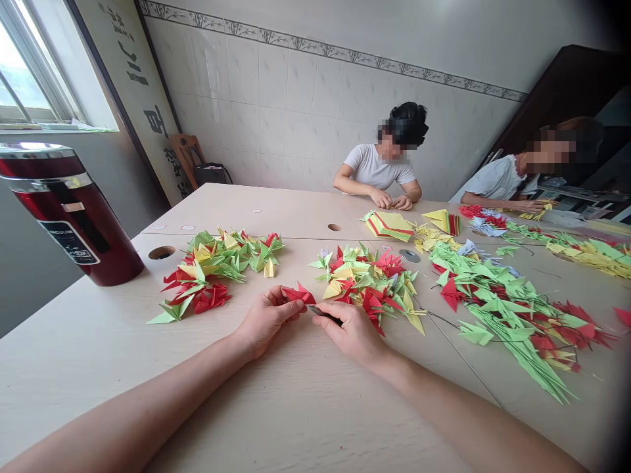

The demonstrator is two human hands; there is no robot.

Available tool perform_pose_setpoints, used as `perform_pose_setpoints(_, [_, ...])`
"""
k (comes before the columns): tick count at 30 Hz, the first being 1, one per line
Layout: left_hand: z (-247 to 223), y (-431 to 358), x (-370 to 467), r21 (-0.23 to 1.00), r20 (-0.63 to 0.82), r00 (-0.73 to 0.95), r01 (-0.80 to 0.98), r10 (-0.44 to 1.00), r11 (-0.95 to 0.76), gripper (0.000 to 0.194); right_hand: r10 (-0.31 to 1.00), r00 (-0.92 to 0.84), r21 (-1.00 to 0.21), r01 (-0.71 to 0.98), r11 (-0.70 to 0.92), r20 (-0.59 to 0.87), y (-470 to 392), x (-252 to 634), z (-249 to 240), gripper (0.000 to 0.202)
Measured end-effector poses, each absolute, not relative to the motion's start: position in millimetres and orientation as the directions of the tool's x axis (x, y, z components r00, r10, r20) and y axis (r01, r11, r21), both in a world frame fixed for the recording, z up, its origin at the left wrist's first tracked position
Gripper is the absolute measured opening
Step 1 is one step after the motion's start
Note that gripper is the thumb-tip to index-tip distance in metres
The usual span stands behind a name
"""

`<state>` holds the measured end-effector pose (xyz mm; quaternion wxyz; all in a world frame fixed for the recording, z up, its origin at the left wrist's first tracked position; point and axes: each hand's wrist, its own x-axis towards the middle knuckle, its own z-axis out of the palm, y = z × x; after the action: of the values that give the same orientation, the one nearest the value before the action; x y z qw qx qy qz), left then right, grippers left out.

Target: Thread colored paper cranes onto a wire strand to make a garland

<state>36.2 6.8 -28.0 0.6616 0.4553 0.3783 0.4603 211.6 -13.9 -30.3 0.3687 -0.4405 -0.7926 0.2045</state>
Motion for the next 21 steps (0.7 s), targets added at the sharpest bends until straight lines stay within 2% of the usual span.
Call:
perform_pose_setpoints(5, [-32.1, 9.7, 35.7, 0.972, -0.025, 0.215, -0.222, 0.976, 0.073, 0.017, 0.873, -0.265, -0.685, 0.543, 0.486, 0.409, -12.8, 212.6, -32.7, 0.018])
perform_pose_setpoints(12, [-34.0, 10.0, 34.9, 0.961, 0.274, 0.223, -0.019, 0.935, -0.277, 0.024, 0.861, -0.251, -0.673, 0.540, 0.504, 0.443, -10.8, 215.7, -34.9, 0.020])
perform_pose_setpoints(17, [-30.4, 5.7, 34.0, 0.896, 0.374, 0.211, 0.168, 0.903, -0.410, 0.031, 0.848, -0.212, -0.667, 0.538, 0.516, 0.486, -10.5, 215.9, -31.4, 0.020])
perform_pose_setpoints(21, [-27.2, 2.0, 34.4, 0.862, 0.399, 0.248, 0.225, 0.883, -0.454, 0.032, 0.831, -0.266, -0.622, 0.562, 0.545, 0.488, -10.8, 216.1, -31.9, 0.017])
